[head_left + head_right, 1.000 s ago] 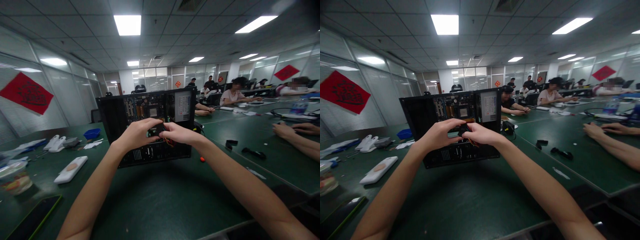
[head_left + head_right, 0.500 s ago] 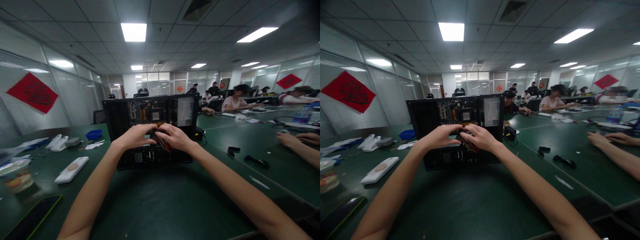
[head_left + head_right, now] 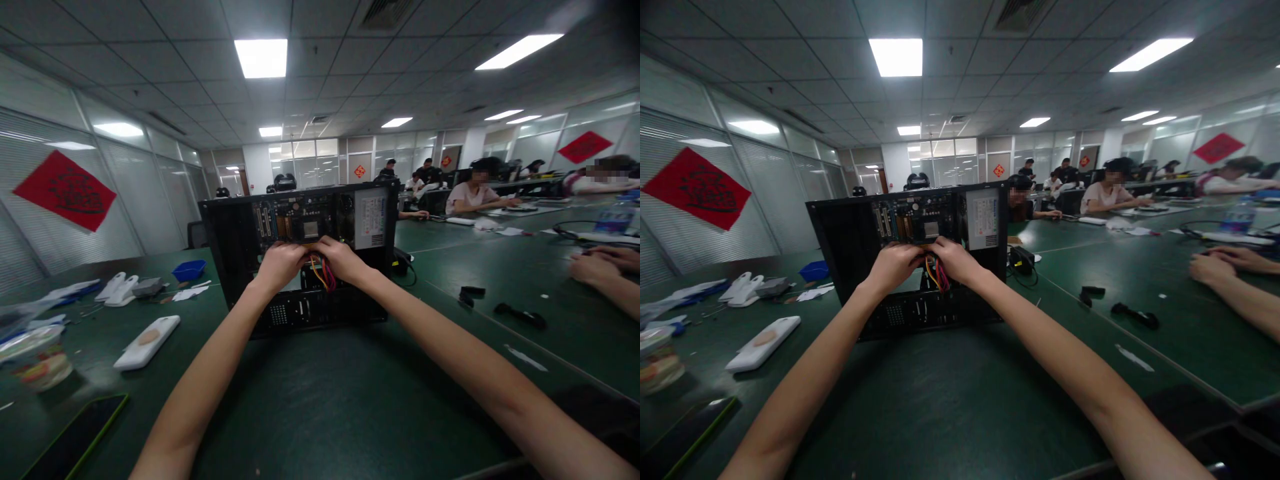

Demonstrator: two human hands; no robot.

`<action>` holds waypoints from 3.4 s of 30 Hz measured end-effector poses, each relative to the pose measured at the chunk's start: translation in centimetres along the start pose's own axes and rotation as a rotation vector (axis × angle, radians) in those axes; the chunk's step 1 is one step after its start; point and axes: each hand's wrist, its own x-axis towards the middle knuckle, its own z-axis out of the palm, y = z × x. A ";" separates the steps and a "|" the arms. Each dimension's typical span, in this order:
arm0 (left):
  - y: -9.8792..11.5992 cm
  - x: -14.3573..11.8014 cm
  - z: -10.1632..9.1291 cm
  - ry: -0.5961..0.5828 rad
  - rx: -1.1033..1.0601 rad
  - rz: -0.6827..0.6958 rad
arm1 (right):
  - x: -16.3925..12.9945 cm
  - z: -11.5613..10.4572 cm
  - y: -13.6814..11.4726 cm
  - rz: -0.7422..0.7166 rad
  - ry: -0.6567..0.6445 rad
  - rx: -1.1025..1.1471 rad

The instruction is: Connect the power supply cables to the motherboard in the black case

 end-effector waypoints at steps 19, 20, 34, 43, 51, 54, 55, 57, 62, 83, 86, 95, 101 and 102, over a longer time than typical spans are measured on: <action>-2.9 1.6 7.4 -0.379 -0.112 -0.135 | -0.4 2.7 2.2 0.238 -0.406 -0.183; -3.0 1.6 7.3 -0.375 -0.119 -0.138 | -0.4 2.6 2.2 0.236 -0.407 -0.183; -2.8 1.7 7.1 -0.347 -0.079 -0.188 | -0.7 2.1 1.9 0.250 -0.401 -0.177; -2.3 1.6 6.7 -0.353 -0.036 -0.182 | -0.7 2.3 2.0 0.221 -0.415 -0.200; -1.5 1.9 6.1 -0.394 0.004 -0.226 | -0.4 2.3 1.8 0.164 -0.377 -0.254; -1.6 1.9 6.4 -0.412 0.002 -0.225 | -0.1 2.4 1.7 0.143 -0.380 -0.274; -1.7 2.0 6.5 -0.412 0.001 -0.216 | 0.0 2.5 1.7 0.131 -0.385 -0.280; -1.8 2.0 6.7 -0.417 -0.003 -0.195 | 0.3 2.6 2.0 0.101 -0.400 -0.286; -1.7 2.0 6.5 -0.421 -0.004 -0.168 | 1.3 3.3 3.6 -0.136 -0.466 -0.312; -1.0 2.0 5.7 -0.449 0.026 -0.155 | 1.2 4.3 4.0 -0.166 -0.445 -0.345; -1.2 1.8 6.2 -0.422 -0.033 -0.180 | 1.2 4.4 4.1 -0.107 -0.437 -0.308; -1.6 2.0 7.4 -0.352 -0.137 -0.221 | 1.0 4.6 4.1 0.000 -0.371 -0.219; -1.6 2.0 7.5 -0.366 -0.165 -0.254 | 0.4 4.5 4.3 0.087 -0.330 -0.174; -1.5 2.0 7.5 -0.366 -0.170 -0.264 | 0.3 4.4 4.4 0.101 -0.328 -0.169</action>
